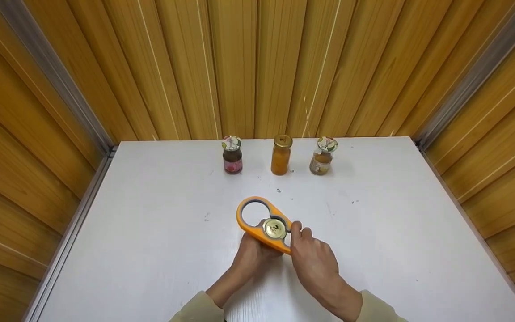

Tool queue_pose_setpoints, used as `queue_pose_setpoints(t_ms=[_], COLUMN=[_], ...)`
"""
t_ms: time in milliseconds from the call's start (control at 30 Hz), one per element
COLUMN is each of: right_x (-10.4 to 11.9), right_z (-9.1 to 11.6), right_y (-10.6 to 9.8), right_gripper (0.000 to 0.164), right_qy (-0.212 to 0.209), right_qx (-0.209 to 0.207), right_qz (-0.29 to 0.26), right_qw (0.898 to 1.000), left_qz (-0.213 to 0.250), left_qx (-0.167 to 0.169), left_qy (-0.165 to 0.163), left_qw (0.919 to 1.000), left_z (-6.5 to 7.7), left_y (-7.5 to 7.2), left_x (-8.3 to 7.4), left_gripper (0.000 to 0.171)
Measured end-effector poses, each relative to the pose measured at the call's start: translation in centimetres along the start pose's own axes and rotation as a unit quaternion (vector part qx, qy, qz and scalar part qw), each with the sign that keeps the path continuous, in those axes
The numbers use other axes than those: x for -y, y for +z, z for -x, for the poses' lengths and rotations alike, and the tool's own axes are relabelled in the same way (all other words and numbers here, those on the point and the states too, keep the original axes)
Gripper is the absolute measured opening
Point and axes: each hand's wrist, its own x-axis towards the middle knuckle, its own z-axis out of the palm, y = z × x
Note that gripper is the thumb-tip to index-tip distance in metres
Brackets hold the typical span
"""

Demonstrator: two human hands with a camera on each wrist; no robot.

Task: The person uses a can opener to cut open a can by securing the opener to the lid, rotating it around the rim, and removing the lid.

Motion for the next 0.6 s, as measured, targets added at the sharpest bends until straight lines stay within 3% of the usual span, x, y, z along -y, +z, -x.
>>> queue_pose_setpoints(t_ms=[367, 600], right_x=[-0.36, -0.78], right_z=[-0.05, -0.13], right_y=[0.0, 0.23], right_gripper=[0.046, 0.043], right_qy=[0.0, -0.028], right_qx=[0.032, -0.002], right_qz=[0.0, 0.018], right_qw=[0.999, 0.999], left_qz=[-0.008, 0.025], left_qx=[0.006, 0.006], left_qy=[0.007, 0.016], left_qw=[0.9999, 0.9996], left_z=[-0.16, -0.25], left_y=[-0.09, -0.05], left_x=[0.29, 0.46], left_gripper=[0.058, 0.057])
